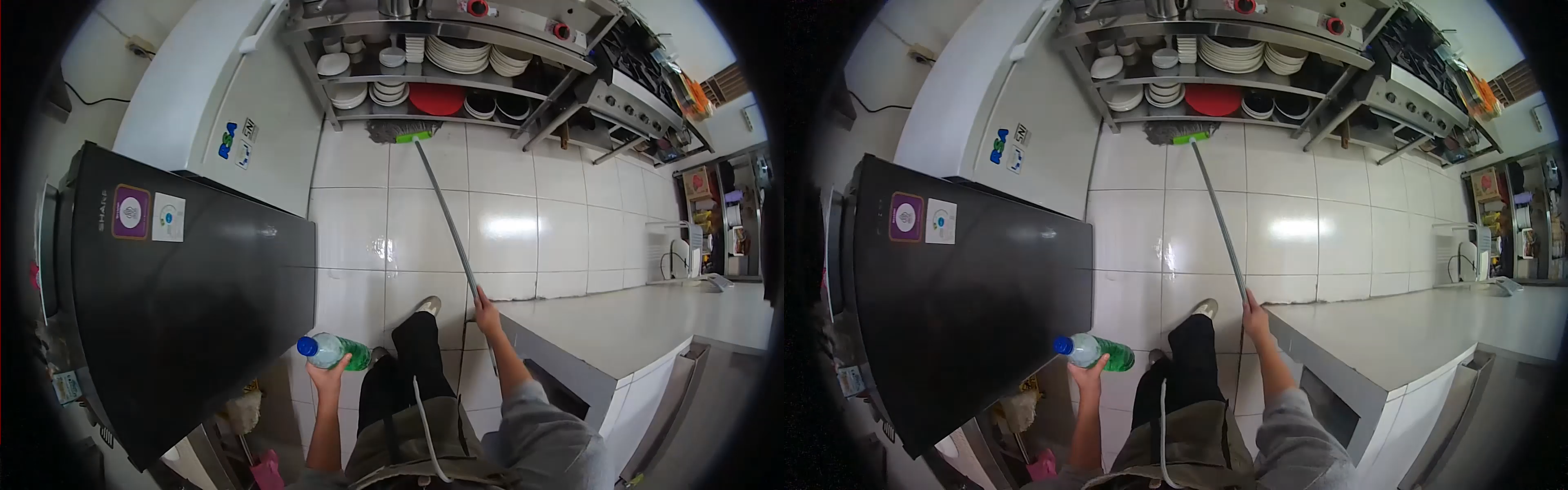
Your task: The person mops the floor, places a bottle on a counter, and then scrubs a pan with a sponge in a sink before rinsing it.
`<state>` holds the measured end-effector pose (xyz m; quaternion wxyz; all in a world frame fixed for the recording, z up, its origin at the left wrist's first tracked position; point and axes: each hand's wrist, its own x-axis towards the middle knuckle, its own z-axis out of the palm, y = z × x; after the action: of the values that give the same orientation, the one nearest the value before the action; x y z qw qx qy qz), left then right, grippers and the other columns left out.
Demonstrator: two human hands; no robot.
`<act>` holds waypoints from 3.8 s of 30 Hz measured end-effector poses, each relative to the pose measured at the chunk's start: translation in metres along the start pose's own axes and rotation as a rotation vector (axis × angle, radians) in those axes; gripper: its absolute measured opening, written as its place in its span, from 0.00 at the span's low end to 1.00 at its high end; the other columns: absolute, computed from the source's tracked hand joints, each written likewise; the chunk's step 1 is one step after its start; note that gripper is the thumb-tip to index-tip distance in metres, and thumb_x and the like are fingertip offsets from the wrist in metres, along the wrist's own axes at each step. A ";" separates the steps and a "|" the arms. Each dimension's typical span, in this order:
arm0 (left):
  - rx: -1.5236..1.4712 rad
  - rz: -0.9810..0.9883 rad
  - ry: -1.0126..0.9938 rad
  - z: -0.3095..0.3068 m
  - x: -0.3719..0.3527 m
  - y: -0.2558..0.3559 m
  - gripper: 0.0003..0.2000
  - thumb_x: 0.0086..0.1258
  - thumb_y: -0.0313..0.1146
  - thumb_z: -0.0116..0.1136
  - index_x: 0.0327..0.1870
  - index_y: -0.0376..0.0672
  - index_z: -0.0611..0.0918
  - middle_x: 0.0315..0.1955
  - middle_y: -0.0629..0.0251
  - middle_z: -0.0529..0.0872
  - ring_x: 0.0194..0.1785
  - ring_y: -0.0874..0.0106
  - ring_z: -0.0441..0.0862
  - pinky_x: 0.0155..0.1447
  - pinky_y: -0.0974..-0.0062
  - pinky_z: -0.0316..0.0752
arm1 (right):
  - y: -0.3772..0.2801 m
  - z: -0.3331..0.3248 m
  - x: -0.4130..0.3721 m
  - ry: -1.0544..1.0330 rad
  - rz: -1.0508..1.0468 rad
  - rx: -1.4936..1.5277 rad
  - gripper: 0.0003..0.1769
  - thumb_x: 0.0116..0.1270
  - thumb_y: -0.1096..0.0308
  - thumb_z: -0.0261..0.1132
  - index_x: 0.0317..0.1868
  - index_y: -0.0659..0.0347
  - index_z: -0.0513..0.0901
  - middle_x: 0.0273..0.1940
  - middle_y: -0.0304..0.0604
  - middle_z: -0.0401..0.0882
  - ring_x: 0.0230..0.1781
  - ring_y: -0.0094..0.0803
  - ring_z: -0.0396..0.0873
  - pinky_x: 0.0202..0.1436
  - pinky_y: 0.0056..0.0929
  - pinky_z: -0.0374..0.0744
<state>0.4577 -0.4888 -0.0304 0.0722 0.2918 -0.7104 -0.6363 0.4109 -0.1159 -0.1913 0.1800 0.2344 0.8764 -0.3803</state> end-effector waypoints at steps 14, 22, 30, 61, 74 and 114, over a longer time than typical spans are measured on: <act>0.117 0.004 -0.226 -0.001 -0.025 -0.037 0.21 0.42 0.23 0.72 0.39 0.36 0.75 0.33 0.65 0.79 0.37 0.74 0.78 0.45 0.75 0.73 | 0.053 -0.033 -0.265 -0.046 0.270 0.033 0.25 0.69 0.59 0.49 0.67 0.43 0.61 0.27 0.48 0.76 0.23 0.31 0.74 0.31 0.31 0.75; 0.167 0.013 -0.222 -0.007 -0.024 -0.039 0.23 0.40 0.26 0.75 0.39 0.35 0.76 0.33 0.64 0.80 0.37 0.74 0.78 0.45 0.74 0.74 | 0.030 0.010 0.015 0.144 -0.049 0.078 0.25 0.69 0.55 0.47 0.66 0.44 0.61 0.42 0.58 0.78 0.44 0.52 0.77 0.48 0.38 0.74; 0.209 0.027 -0.221 -0.002 -0.013 -0.033 0.24 0.39 0.25 0.75 0.39 0.35 0.76 0.34 0.64 0.80 0.37 0.74 0.78 0.45 0.75 0.74 | 0.032 -0.006 0.033 0.138 -0.026 0.119 0.26 0.68 0.54 0.48 0.66 0.44 0.62 0.45 0.57 0.77 0.47 0.50 0.76 0.50 0.40 0.72; 0.257 0.131 -0.380 0.016 -0.011 -0.017 0.28 0.39 0.24 0.75 0.46 0.31 0.76 0.40 0.61 0.80 0.42 0.72 0.78 0.48 0.74 0.74 | 0.045 0.013 -0.064 0.187 0.215 0.111 0.25 0.67 0.55 0.49 0.65 0.34 0.61 0.26 0.56 0.77 0.29 0.54 0.77 0.35 0.45 0.73; 0.178 0.125 -0.453 0.041 -0.016 -0.041 0.26 0.39 0.24 0.74 0.44 0.31 0.77 0.41 0.60 0.81 0.42 0.73 0.78 0.49 0.74 0.74 | -0.001 -0.042 -0.351 -0.098 0.807 0.361 0.26 0.69 0.62 0.49 0.67 0.42 0.59 0.31 0.48 0.80 0.22 0.30 0.73 0.32 0.28 0.75; 0.297 0.178 -0.579 -0.002 -0.032 -0.030 0.31 0.38 0.26 0.75 0.48 0.32 0.74 0.45 0.58 0.78 0.47 0.70 0.77 0.54 0.70 0.72 | 0.104 0.007 -0.555 0.087 0.487 0.071 0.24 0.69 0.65 0.49 0.66 0.44 0.61 0.27 0.56 0.77 0.25 0.36 0.78 0.31 0.30 0.74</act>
<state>0.4950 -0.4748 -0.0497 -0.1207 0.0432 -0.8091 -0.5735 0.9273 -0.2108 0.0174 0.2203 0.4610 0.7870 -0.3459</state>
